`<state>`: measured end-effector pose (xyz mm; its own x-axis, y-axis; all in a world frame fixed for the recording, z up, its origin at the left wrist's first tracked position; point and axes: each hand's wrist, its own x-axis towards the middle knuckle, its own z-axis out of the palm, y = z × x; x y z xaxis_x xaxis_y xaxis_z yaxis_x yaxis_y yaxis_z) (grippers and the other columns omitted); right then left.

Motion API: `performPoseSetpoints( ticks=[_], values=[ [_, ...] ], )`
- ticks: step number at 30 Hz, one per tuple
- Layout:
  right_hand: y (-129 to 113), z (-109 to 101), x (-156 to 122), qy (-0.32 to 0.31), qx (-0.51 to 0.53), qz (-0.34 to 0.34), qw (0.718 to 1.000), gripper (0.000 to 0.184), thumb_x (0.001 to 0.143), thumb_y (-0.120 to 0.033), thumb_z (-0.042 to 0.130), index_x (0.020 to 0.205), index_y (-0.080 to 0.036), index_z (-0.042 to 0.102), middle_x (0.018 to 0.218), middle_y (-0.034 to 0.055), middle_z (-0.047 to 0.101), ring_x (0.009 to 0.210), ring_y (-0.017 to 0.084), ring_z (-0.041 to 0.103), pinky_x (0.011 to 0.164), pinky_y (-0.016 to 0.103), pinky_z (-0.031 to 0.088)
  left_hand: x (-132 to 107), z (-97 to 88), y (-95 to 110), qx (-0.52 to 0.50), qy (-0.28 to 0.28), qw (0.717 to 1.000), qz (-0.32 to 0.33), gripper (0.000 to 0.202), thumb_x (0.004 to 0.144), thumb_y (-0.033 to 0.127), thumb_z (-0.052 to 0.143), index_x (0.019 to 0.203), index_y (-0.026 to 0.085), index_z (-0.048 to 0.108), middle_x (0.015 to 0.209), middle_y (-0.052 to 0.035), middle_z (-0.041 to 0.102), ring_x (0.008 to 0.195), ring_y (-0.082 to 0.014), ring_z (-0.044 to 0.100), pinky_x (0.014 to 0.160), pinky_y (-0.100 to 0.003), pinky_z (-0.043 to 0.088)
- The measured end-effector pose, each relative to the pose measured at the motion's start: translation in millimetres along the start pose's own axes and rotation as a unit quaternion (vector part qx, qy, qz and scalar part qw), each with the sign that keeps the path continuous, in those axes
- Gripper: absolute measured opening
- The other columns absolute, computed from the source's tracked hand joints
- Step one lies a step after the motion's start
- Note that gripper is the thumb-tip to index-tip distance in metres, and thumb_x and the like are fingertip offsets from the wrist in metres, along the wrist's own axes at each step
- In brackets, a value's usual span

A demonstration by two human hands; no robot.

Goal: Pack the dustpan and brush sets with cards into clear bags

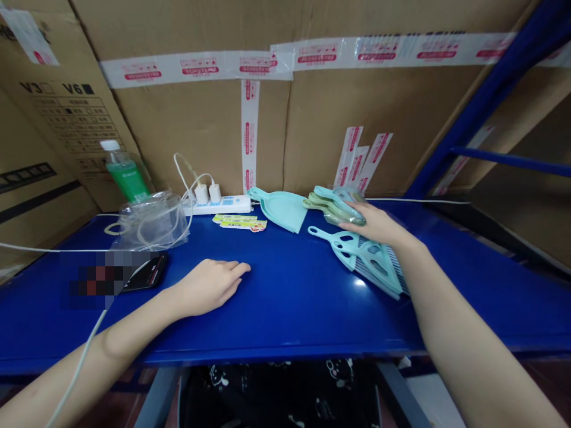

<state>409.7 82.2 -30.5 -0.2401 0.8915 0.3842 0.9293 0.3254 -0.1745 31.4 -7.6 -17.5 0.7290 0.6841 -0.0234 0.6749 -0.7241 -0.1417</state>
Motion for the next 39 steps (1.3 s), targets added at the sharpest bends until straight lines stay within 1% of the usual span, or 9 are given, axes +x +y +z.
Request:
performPoseSetpoints(
  ticks=[5,10,16,19,24,28,30,35,39],
  values=[
    [-1,2,0,-0.003,0.005,0.037,0.999,0.06,0.075,-0.051,0.055,0.129,-0.023,0.05,0.127,0.011,0.057,0.124,0.037,0.044,0.1,0.057,0.038,0,-0.3,0,-0.001,0.004,1.0,0.001,0.027,0.091,0.019,0.035,0.112,0.018,0.051,0.095,-0.0058,0.068,0.079,-0.0192,0.066,0.068,-0.031,0.052],
    [-5,1,1,-0.019,0.011,0.044,0.999,0.06,0.079,-0.047,0.053,0.13,-0.017,0.048,0.131,0.0149,0.053,0.126,0.035,0.042,0.104,0.053,0.035,0,-1.0,1,-0.003,0.001,1.0,0.0,0.026,0.091,0.018,0.036,0.113,0.017,0.051,0.096,-0.0058,0.068,0.081,-0.0194,0.066,0.068,-0.031,0.052],
    [-5,5,1,-0.012,-0.011,0.049,0.999,0.068,0.078,-0.052,0.052,0.134,-0.016,0.043,0.134,0.0183,0.049,0.127,0.038,0.039,0.096,0.056,0.041,0,-0.6,0,-0.004,0.004,1.0,0.003,0.026,0.091,0.018,0.036,0.112,0.017,0.052,0.093,-0.0057,0.068,0.079,-0.0188,0.067,0.067,-0.03,0.051],
    [-7,8,2,0.003,-0.034,0.048,0.998,0.072,0.078,-0.056,0.051,0.137,-0.018,0.04,0.136,0.0191,0.046,0.127,0.041,0.038,0.095,0.057,0.041,0,-1.0,0,-0.003,0.001,1.0,0.003,0.027,0.091,0.018,0.036,0.113,0.017,0.052,0.093,-0.0059,0.068,0.079,-0.0192,0.066,0.067,-0.031,0.052],
    [-28,11,1,0.008,-0.051,0.002,0.999,0.07,0.08,-0.061,0.046,0.14,-0.024,0.037,0.14,0.0158,0.042,0.13,0.04,0.033,0.1,0.059,0.034,0,-0.2,0,-0.003,0.003,1.0,0.0,0.027,0.091,0.018,0.035,0.113,0.018,0.052,0.093,-0.0056,0.068,0.079,-0.0181,0.066,0.068,-0.029,0.051],
    [-57,10,-1,-0.013,-0.067,-0.02,0.997,0.062,0.084,-0.058,0.042,0.137,-0.026,0.043,0.144,0.0143,0.037,0.132,0.041,0.028,0.101,0.061,0.031,0,2.2,-1,-0.006,0.005,1.0,0.0,0.027,0.091,0.018,0.035,0.113,0.019,0.051,0.092,-0.0054,0.068,0.079,-0.0179,0.066,0.068,-0.029,0.051],
    [-71,9,-1,-0.024,-0.061,-0.055,0.996,0.056,0.085,-0.055,0.043,0.134,-0.027,0.048,0.144,0.0123,0.039,0.133,0.039,0.028,0.102,0.06,0.03,0,2.8,-1,-0.008,0.008,1.0,0.001,0.027,0.091,0.019,0.035,0.113,0.019,0.051,0.092,-0.0052,0.068,0.079,-0.0176,0.066,0.068,-0.028,0.051],
    [-94,16,0,-0.086,-0.017,-0.163,0.983,0.044,0.088,-0.045,0.046,0.128,-0.028,0.055,0.139,0.0084,0.047,0.133,0.032,0.032,0.105,0.055,0.03,4,2.1,-5,-0.01,0.015,1.0,-0.013,0.025,0.091,0.019,0.036,0.11,0.019,0.052,0.096,-0.0042,0.067,0.08,-0.0178,0.065,0.067,-0.029,0.051],
    [-100,22,0,-0.125,0.004,-0.186,0.975,0.043,0.089,-0.04,0.045,0.128,-0.022,0.055,0.137,0.01,0.049,0.13,0.031,0.037,0.104,0.053,0.032,8,3.6,-11,-0.017,0.047,0.998,-0.032,0.024,0.09,0.017,0.036,0.106,0.019,0.054,0.097,-0.0037,0.064,0.083,-0.017,0.063,0.069,-0.029,0.05]
  ],
)
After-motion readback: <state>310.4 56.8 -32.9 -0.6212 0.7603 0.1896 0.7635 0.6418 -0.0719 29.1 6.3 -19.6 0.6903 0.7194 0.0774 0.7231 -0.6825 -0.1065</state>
